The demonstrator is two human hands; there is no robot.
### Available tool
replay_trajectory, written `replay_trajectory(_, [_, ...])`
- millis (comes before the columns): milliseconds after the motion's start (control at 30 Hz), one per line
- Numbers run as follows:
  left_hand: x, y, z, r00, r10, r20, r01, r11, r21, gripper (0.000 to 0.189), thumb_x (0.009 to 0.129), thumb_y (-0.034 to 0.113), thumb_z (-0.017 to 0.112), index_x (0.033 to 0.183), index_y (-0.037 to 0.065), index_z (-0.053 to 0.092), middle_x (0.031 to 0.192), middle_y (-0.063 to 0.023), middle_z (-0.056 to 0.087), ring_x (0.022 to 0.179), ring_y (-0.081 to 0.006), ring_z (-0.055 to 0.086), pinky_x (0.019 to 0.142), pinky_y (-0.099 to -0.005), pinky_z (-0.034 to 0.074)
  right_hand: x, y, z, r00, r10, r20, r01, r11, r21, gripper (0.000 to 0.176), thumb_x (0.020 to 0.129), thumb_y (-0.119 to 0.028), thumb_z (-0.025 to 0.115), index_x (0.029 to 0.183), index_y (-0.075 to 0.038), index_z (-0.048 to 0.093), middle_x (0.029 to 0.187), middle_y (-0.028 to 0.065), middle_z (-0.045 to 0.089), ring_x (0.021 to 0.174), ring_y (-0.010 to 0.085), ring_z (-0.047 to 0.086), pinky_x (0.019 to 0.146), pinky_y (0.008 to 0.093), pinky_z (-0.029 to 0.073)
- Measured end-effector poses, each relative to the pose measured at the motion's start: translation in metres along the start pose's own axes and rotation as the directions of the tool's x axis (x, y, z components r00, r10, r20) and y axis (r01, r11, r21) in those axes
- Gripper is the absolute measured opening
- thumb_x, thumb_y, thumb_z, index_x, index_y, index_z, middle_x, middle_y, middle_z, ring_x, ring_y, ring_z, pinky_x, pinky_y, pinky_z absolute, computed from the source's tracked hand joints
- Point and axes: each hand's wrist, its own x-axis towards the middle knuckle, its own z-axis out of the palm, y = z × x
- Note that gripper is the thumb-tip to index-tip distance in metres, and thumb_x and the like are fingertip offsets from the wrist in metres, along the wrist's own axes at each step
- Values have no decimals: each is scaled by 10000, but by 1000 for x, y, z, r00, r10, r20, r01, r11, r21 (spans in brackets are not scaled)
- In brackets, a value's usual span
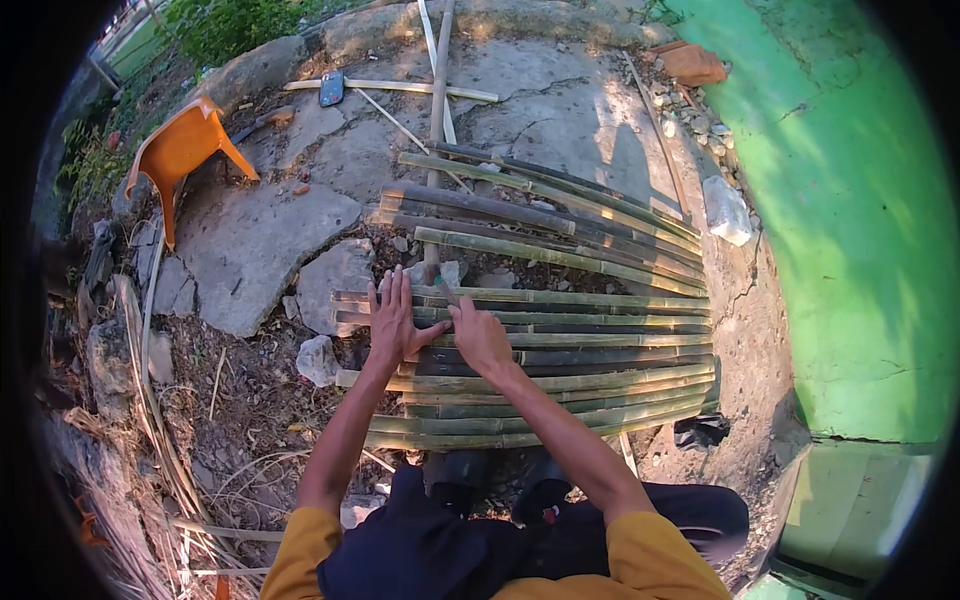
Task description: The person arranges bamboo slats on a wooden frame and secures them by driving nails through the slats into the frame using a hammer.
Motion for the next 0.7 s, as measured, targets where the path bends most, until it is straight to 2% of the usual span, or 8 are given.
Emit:
replay_trajectory(133, [4, 2, 1, 996, 48, -81, -53, 997, -54, 1327, 718, 811, 692, 1591, -87, 251, 1687, -244, 233, 1586, -376, 177, 1281, -577, 66, -11, 2, 10, 986, 53, -156, -47, 998, 42, 274, 1081, -298, 485, 1095, -26, 507, 726, 332, 646, 731, 571, 639, 658, 682, 472])
replay_trajectory(200, [3, 3, -3, 1000, -8, -6, 8, 1000, 7, 1342, 703, 803, 712, 1595, -83, 243, 1691, -243, 221, 1587, -375, 173, 1283, -569, 65, -7, 9, 11, 999, 23, -38, -24, 1000, -19, 262, 1083, -279, 492, 1081, -17, 500, 677, 313, 627, 687, 546, 638, 599, 647, 475])
replay_trajectory(267, [-1, 3, -1, 999, -18, 33, 18, 1000, -2, 1355, 700, 802, 719, 1602, -79, 226, 1697, -237, 205, 1588, -372, 170, 1283, -566, 61, -13, 0, 9, 996, 6, -94, -9, 999, -33, 255, 1081, -270, 500, 1072, -15, 493, 660, 298, 624, 668, 537, 638, 567, 638, 468])
replay_trajectory(333, [2, 1, -4, 1000, 14, 4, -14, 1000, -15, 1389, 686, 825, 716, 1610, -77, 203, 1702, -235, 192, 1589, -373, 166, 1281, -570, 66, -18, -13, 1, 963, -69, -259, 105, 986, 131, 278, 1082, -295, 492, 1077, -17, 496, 688, 297, 642, 683, 560, 634, 583, 653, 466])
replay_trajectory(400, [0, 0, -6, 1000, 9, 5, -9, 1000, 1, 1418, 669, 853, 707, 1613, -73, 195, 1702, -235, 193, 1590, -372, 163, 1280, -568, 68, -28, 4, 17, 975, -47, -215, 74, 990, 120, 299, 1083, -320, 489, 1085, -22, 504, 691, 295, 643, 696, 557, 638, 597, 659, 467])
replay_trajectory(500, [3, 0, -8, 999, 16, 41, -16, 1000, 7, 1397, 674, 850, 700, 1606, -72, 218, 1707, -230, 181, 1596, -361, 154, 1272, -579, 104, -25, 8, 11, 999, -24, -33, 21, 995, -96, 265, 1073, -295, 527, 1076, -31, 501, 667, 277, 640, 651, 509, 650, 536, 615, 476])
replay_trajectory(600, [2, 0, -6, 999, 24, 33, -24, 1000, -20, 1408, 667, 858, 698, 1607, -73, 214, 1705, -232, 189, 1596, -368, 152, 1272, -580, 104, -27, -3, 3, 995, -50, -87, 54, 998, 40, 275, 1068, -295, 520, 1099, -23, 499, 745, 288, 686, 717, 519, 682, 594, 628, 521])
replay_trajectory(700, [-5, -1, -9, 999, 24, 47, -24, 1000, -1, 1415, 665, 855, 704, 1609, -74, 206, 1704, -230, 194, 1595, -369, 152, 1274, -575, 104, -34, 11, 27, 994, -21, -104, 18, 999, -32, 273, 1070, -303, 523, 1089, -31, 501, 696, 285, 662, 692, 522, 673, 574, 623, 512])
